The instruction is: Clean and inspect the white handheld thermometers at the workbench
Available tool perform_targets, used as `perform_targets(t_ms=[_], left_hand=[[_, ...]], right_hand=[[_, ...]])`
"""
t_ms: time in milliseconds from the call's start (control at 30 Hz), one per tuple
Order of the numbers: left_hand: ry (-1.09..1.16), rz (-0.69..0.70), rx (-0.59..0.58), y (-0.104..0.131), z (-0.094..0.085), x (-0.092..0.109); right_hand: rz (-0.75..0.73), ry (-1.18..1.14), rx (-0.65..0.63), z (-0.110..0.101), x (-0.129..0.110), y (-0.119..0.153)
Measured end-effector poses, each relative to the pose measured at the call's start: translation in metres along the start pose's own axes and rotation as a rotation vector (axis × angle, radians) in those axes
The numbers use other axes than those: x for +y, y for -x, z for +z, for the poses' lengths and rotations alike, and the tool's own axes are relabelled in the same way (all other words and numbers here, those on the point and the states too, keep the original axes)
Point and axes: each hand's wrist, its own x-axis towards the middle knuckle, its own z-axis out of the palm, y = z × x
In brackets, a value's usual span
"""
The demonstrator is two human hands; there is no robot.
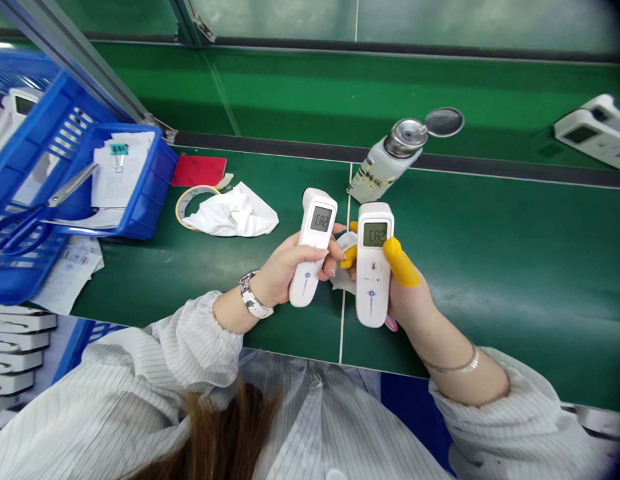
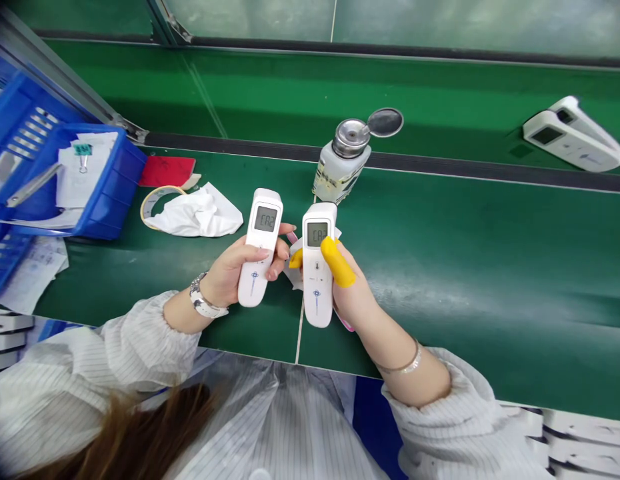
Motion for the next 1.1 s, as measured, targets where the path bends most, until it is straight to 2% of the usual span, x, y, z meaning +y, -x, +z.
perform_targets(t_ms=[100, 233, 433, 633, 867, 967, 1100], left_hand=[[0.016, -0.021, 0.000, -0.0008, 0.0009, 0.0012], [0.052, -0.054, 0.010, -0.0014, 0.0026, 0.0053], [0.064, -0.046, 0.018, -0.0007, 0.0021, 0.0053], [-0.075, -0.009, 0.036, 0.0020, 0.0042, 0.0014], [0.016, -0.084, 0.018, -0.0024, 0.0013, 0.0024], [0.060, -0.091, 0.048, -0.0029, 0.0009, 0.0036], [0.071, -0.055, 0.160, -0.0023, 0.0034, 0.0029]], right_hand=[[0.025, 0.009, -0.015, 0.0008, -0.0007, 0.0014], [-0.015, -0.021, -0.034, 0.0033, -0.0035, 0.0025], [-0.014, -0.032, 0.043, 0.0047, -0.0033, 0.0027], [0.019, -0.037, 0.040, 0.0054, -0.0040, 0.0026], [0.068, 0.011, 0.165, 0.0043, -0.0035, 0.0035], [0.054, -0.013, 0.102, 0.0056, -0.0042, 0.0037], [-0.045, -0.046, -0.021, 0.0054, -0.0035, 0.0016]])
